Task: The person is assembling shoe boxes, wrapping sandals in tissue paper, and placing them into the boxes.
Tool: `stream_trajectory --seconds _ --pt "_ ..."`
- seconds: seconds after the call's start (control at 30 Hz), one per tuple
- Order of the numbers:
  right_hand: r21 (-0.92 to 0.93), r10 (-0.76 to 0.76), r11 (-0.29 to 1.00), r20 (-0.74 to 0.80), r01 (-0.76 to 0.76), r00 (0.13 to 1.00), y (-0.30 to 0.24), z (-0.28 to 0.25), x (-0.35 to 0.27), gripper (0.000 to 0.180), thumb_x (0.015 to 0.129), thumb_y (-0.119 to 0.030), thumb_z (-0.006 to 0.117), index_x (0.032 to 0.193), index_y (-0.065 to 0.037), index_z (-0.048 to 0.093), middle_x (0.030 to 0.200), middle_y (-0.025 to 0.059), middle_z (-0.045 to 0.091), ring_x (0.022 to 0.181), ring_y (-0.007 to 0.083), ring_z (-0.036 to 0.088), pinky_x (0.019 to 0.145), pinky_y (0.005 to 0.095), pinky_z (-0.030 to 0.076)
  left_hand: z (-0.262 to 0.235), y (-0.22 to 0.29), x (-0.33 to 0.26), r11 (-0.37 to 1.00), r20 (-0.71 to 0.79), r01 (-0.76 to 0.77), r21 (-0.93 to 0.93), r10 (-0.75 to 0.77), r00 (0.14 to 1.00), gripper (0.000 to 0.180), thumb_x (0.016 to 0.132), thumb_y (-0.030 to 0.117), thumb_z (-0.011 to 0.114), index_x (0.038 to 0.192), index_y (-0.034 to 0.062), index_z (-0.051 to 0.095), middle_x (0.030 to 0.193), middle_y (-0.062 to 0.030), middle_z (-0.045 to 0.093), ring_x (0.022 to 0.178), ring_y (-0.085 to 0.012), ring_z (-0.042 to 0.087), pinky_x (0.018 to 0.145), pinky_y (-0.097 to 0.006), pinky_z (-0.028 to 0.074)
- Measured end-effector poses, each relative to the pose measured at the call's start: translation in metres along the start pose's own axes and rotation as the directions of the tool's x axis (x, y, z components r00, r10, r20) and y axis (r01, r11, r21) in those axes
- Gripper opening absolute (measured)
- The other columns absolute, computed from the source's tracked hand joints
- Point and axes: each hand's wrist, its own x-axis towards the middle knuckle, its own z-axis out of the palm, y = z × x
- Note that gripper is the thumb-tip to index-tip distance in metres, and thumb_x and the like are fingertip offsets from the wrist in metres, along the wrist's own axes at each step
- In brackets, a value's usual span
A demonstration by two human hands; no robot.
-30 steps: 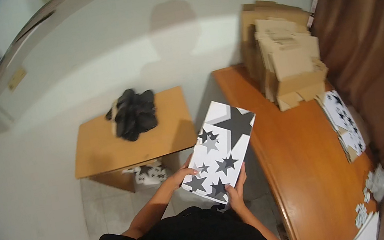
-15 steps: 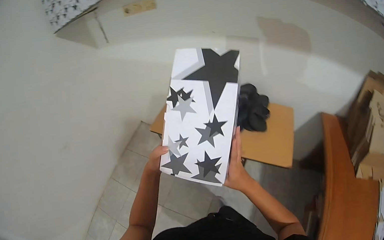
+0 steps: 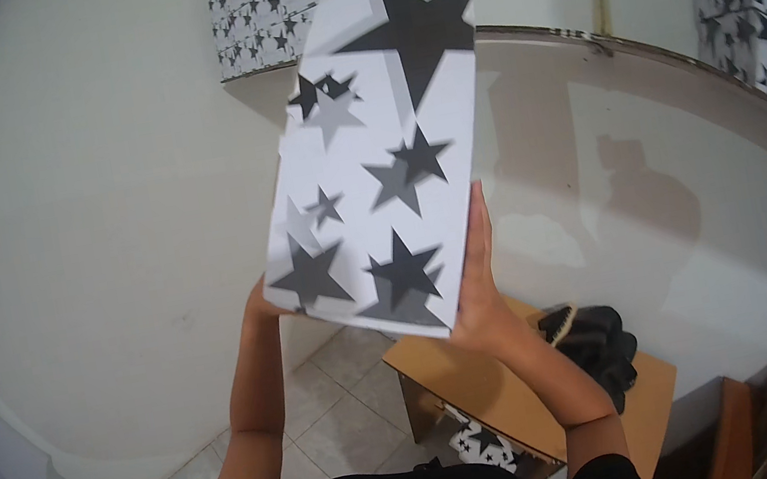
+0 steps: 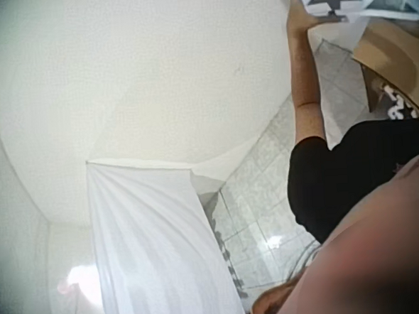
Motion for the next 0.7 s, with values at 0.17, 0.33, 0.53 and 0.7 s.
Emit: stream_trajectory --seconds 0.17,0.33,0.53,0.7 --pt "-0.246 -0.397 0.890 -0.008 0.383 0.918 0.002 -0.004 0.039 0.120 0.061 -0.026 0.080 0.140 -0.001 -0.008 0.143 0.0199 0.009 0.131 0.0318 0.021 0.105 0.0411 0.021 -0.024 -0.051 0.012 0.929 -0.046 -0.279 0.243 0.299 0.953 0.098 0.059 0.022 0.080 0.137 0.0035 0.025 0.131 -0.0138 0.041 0.120 -0.0239 0.041 0.097 -0.040 0.039" --pt "-0.332 -0.542 0.805 -0.075 0.491 0.837 0.031 0.038 0.151 0.114 0.061 -0.022 0.079 0.141 -0.001 0.000 0.138 0.0207 0.027 0.125 0.0315 0.031 0.103 0.0385 0.025 -0.114 -0.067 0.094 0.978 -0.396 -0.141 0.154 0.191 0.898 0.059 0.056 0.001 0.079 0.107 -0.0017 0.050 0.100 -0.0107 0.058 0.085 -0.0200 0.059 0.077 -0.031 0.051" --pt "-0.404 -0.568 0.762 -0.040 0.506 0.822 0.100 0.093 0.286 0.087 0.073 -0.038 0.067 0.135 0.005 0.023 0.124 0.0320 0.036 0.119 0.0436 0.033 0.098 0.0482 0.031 -0.224 -0.131 0.185 0.879 -0.352 -0.471 0.071 0.464 0.813 0.054 0.069 0.014 0.076 0.111 -0.0048 0.046 0.103 -0.0121 0.057 0.095 -0.0199 0.056 0.086 -0.032 0.045" --pt "-0.568 -0.591 0.683 -0.060 0.459 0.805 0.065 0.119 0.416 0.097 0.073 -0.050 0.065 0.134 0.010 0.019 0.122 0.0315 0.044 0.117 0.0372 0.043 0.097 0.0396 0.035 -0.364 -0.091 0.285 0.892 -0.280 -0.449 0.058 0.446 0.850 0.057 0.081 0.029 0.066 0.122 0.0014 0.038 0.123 -0.0156 0.043 0.119 -0.0247 0.041 0.100 -0.037 0.034"
